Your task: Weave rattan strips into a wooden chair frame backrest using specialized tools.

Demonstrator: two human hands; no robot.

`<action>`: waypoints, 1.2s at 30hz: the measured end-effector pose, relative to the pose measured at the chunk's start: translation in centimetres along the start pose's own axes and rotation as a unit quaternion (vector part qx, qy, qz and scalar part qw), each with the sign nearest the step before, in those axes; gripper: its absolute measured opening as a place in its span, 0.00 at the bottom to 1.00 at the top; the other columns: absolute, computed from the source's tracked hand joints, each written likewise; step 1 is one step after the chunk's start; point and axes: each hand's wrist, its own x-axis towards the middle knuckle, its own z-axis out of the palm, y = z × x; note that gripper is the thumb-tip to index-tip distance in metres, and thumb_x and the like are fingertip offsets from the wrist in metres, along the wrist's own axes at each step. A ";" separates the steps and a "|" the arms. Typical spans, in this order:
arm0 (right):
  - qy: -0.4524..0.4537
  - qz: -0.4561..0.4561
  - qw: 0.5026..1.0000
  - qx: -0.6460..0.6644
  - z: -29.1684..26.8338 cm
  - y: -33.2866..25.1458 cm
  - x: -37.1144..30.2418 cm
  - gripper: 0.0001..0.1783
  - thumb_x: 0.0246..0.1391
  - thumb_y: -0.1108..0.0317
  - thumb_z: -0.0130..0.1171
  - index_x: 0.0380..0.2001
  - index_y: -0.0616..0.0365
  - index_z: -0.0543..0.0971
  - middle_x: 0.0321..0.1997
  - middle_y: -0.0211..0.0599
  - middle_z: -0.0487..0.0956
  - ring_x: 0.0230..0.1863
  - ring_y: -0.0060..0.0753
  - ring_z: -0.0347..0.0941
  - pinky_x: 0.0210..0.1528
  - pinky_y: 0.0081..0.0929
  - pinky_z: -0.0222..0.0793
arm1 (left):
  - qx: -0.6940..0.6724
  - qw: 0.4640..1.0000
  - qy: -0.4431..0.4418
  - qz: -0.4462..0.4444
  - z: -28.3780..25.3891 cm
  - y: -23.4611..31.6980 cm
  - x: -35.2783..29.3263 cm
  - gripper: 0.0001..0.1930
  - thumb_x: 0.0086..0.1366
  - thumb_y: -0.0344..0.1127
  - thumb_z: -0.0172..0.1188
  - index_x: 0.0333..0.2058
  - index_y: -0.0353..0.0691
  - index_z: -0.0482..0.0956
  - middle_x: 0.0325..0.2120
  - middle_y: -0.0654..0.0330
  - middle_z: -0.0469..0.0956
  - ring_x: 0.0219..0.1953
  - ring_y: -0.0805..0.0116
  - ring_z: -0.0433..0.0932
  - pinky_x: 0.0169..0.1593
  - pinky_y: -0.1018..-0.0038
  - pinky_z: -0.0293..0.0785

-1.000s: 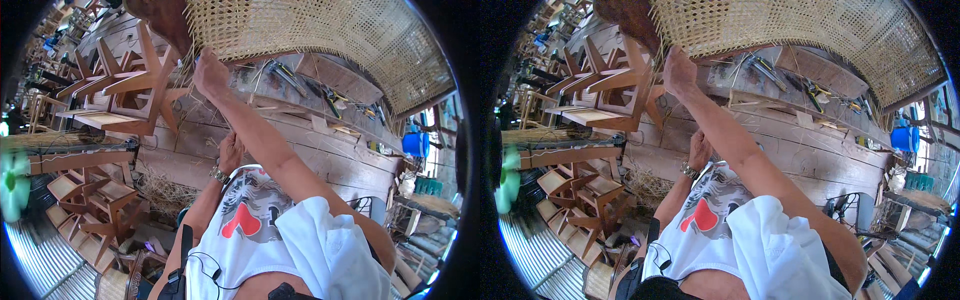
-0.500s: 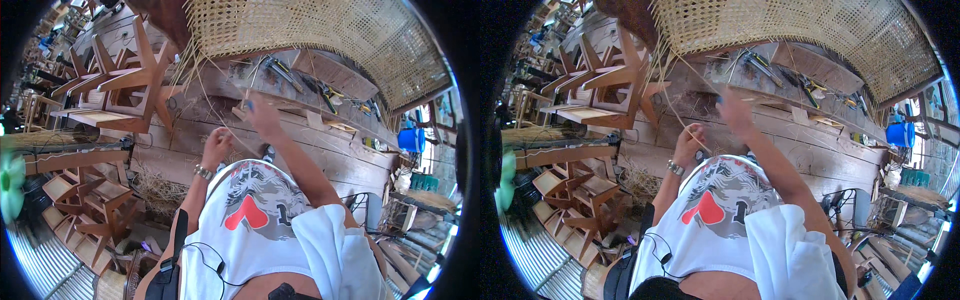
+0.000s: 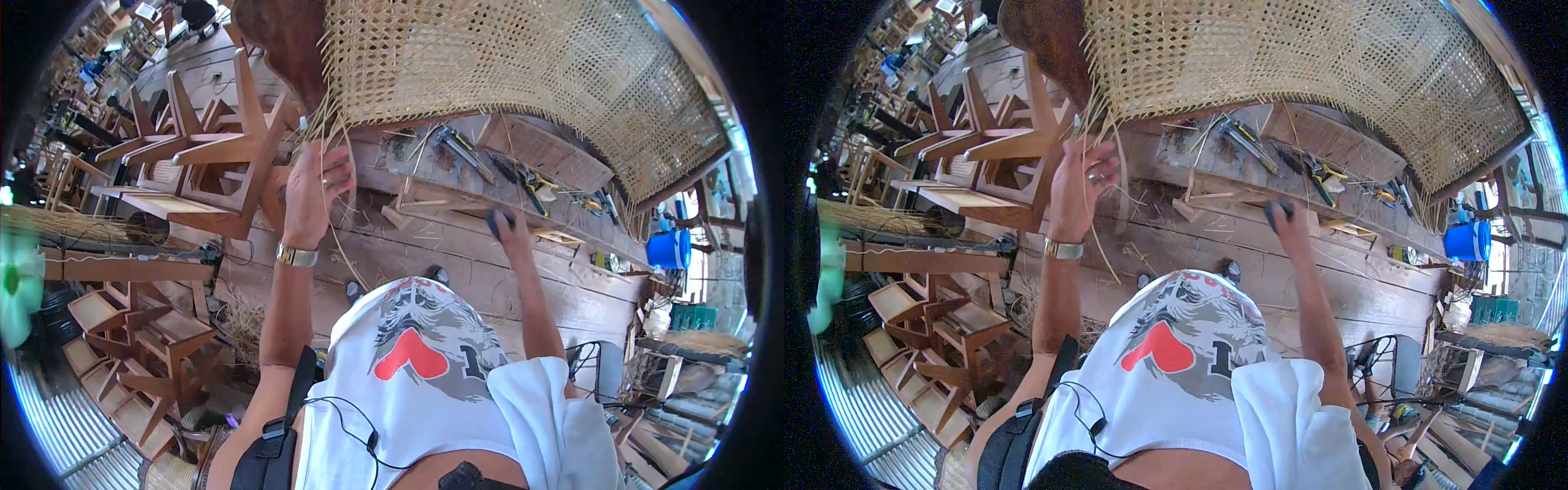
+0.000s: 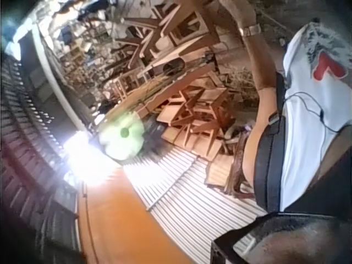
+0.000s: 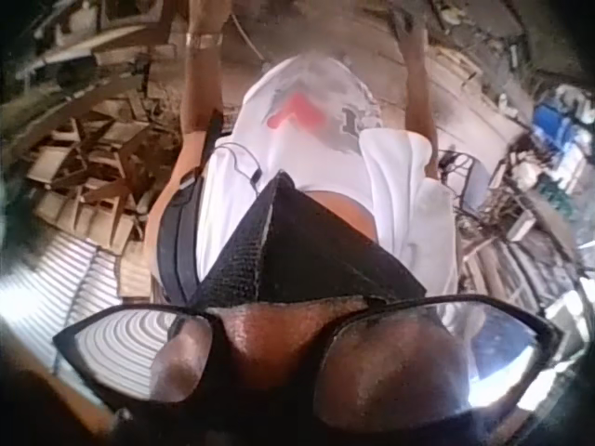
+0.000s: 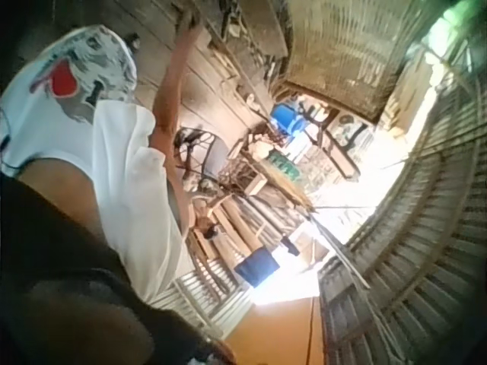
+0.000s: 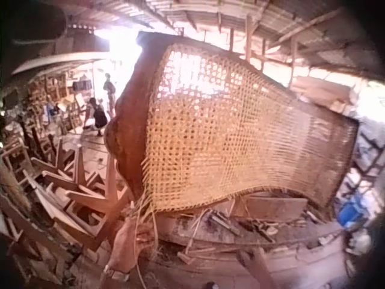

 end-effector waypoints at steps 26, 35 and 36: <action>-0.052 -0.205 0.946 -0.244 11.2 -2.9 -1.2 0.25 0.62 0.63 0.59 0.60 0.58 0.70 0.42 0.56 0.82 0.42 0.62 0.81 0.39 0.59 0.76 | 0.520 0.734 0.016 0.437 -2.1 1.3 3.8 0.09 0.72 0.36 0.60 0.42 0.37 0.83 0.33 0.49 0.83 0.37 0.50 0.82 0.40 0.59 0.77; -0.165 0.341 0.864 -0.331 -0.4 25.2 -35.5 0.40 0.59 0.49 0.57 0.62 0.75 0.67 0.58 0.69 0.76 0.59 0.66 0.74 0.64 0.55 0.68 | 0.506 0.731 0.061 0.453 1.4 0.6 12.6 0.13 0.66 0.41 0.67 0.37 0.36 0.86 0.32 0.50 0.83 0.37 0.47 0.81 0.41 0.57 0.76; -0.133 0.414 0.859 -0.272 -0.2 24.9 -36.6 0.36 0.57 0.52 0.58 0.58 0.73 0.71 0.60 0.67 0.75 0.58 0.67 0.75 0.61 0.56 0.72 | 0.486 0.750 0.069 0.444 1.6 0.6 12.7 0.13 0.66 0.42 0.67 0.36 0.36 0.86 0.32 0.50 0.83 0.36 0.47 0.81 0.40 0.56 0.76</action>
